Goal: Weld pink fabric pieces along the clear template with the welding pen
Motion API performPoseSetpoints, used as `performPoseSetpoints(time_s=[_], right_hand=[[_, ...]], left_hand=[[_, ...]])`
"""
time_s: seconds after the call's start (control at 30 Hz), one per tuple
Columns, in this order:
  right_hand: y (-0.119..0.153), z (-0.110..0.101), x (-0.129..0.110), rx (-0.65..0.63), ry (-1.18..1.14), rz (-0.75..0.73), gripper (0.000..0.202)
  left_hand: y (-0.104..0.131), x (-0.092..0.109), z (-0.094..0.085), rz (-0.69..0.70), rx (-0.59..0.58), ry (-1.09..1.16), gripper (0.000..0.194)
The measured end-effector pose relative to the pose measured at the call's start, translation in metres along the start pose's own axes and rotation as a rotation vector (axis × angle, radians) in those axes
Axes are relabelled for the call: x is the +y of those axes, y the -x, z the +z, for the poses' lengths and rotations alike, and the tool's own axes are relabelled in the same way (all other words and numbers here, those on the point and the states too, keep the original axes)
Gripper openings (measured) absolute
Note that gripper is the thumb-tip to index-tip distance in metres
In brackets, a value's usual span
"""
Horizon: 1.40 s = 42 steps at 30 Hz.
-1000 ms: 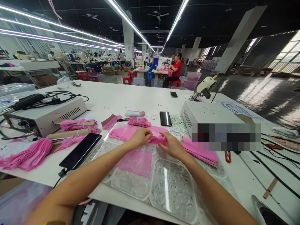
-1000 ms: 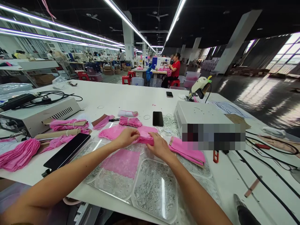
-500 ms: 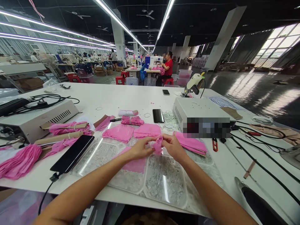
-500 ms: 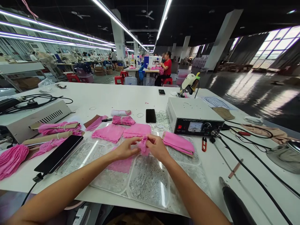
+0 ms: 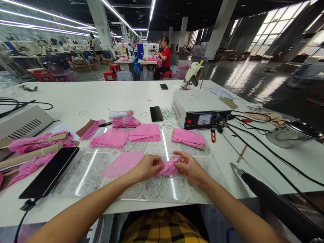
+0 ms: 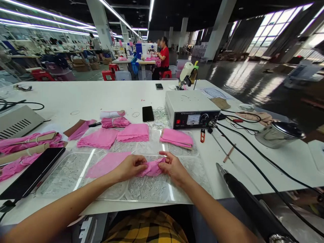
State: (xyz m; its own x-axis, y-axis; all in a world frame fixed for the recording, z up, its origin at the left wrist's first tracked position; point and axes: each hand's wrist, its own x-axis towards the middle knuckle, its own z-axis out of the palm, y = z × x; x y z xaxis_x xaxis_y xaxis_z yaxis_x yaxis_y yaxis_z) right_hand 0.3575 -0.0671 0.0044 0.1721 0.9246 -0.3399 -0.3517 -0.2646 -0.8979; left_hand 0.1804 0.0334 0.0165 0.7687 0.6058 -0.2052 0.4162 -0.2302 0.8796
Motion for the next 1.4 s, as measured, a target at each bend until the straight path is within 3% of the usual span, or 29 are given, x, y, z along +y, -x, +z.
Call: performPoseSetpoints(time_s=[0.1,0.33,0.6,0.7,0.8,0.93,1.03,1.13,1.23,1.4], right_hand=[[0.003,-0.008,-0.004,0.012,0.084,-0.034,0.058],[0.014,-0.037,-0.016,-0.1,0.531,-0.097,0.056],[0.027,-0.055,-0.023,0.01,0.925,-0.235,0.053],[0.036,-0.052,-0.018,0.065,1.014,-0.33,0.041],[0.044,-0.045,-0.012,0.001,1.127,-0.418,0.03],[0.054,-0.045,-0.007,-0.055,1.282,-0.453,0.026],[0.058,-0.056,-0.009,-0.035,1.266,-0.408,0.024],[0.06,-0.067,-0.015,0.122,1.165,-0.418,0.022],[0.06,-0.079,-0.02,0.334,1.051,-0.449,0.019],[0.046,-0.111,-0.026,0.455,0.879,-0.394,0.022]], left_hand=[[-0.002,0.005,-0.001,-0.042,-0.009,-0.039,0.013],[-0.005,0.006,-0.003,-0.074,0.057,-0.202,0.011],[-0.015,0.007,-0.01,0.027,0.25,-0.464,0.016],[0.0,0.009,-0.006,0.192,0.176,-0.539,0.013],[0.019,0.005,0.004,0.331,0.077,-0.617,0.016],[0.038,-0.001,0.02,0.404,0.05,-0.715,0.023],[0.042,0.001,0.028,0.438,0.023,-0.748,0.022],[0.03,0.007,0.022,0.438,0.024,-0.755,0.018],[0.003,0.011,0.004,0.395,0.077,-0.759,0.018],[-0.049,0.02,-0.022,0.366,0.15,-0.779,0.018]])
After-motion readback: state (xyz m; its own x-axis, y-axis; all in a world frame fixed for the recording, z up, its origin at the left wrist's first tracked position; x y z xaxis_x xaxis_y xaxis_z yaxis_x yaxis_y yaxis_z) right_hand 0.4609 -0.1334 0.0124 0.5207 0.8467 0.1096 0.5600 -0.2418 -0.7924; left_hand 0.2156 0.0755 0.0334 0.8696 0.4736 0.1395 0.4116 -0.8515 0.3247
